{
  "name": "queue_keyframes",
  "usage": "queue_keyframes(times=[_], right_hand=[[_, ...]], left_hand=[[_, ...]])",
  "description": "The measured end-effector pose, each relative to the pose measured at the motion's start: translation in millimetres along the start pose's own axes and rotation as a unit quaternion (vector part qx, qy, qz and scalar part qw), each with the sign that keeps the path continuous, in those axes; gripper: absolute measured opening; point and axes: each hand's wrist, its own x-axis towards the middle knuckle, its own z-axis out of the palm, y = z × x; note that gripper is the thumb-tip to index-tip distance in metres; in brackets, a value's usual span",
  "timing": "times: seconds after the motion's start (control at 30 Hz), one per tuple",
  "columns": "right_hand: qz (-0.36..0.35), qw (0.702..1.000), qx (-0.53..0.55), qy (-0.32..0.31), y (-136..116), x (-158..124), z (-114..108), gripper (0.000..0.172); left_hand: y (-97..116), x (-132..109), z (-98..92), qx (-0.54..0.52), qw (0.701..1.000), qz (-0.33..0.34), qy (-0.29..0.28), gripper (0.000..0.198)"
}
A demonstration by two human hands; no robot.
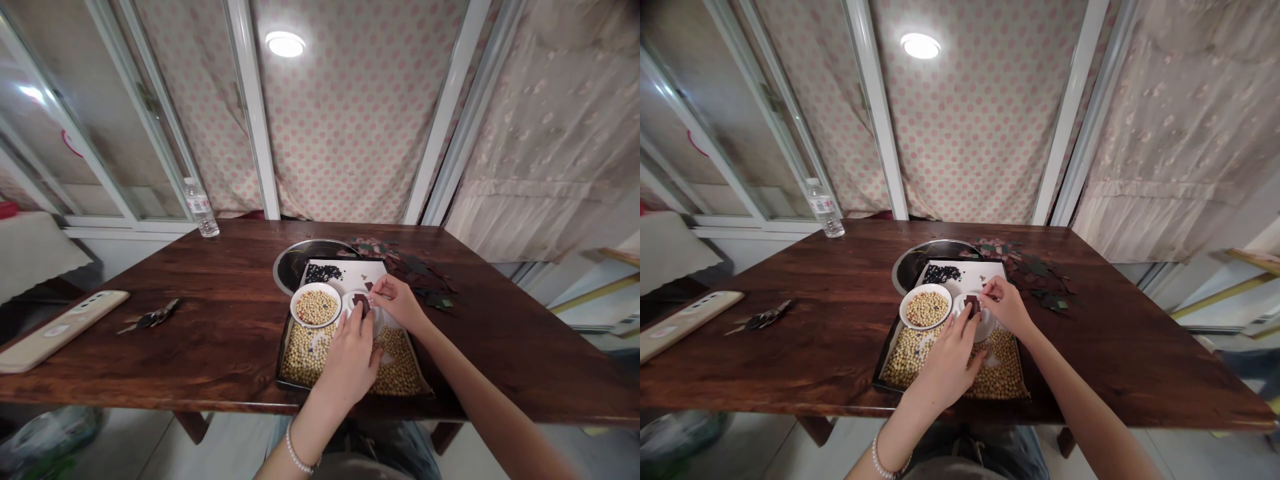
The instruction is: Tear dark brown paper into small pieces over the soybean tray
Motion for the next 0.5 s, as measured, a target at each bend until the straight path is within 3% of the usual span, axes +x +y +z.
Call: queue_keyframes(times=[0.27, 0.5], right_hand=[[-0.093, 0.98, -0.174, -0.04, -8, -2, 0, 0.005], [-0.111, 0.969, -0.209, -0.073, -10, -3, 0, 0.009]], left_hand=[[10, -10, -7.1, 0.026, 0.999, 0.007, 0.019, 0.048], [10, -10, 3.5, 0.016, 1.0, -0.008, 0.019, 0.057]])
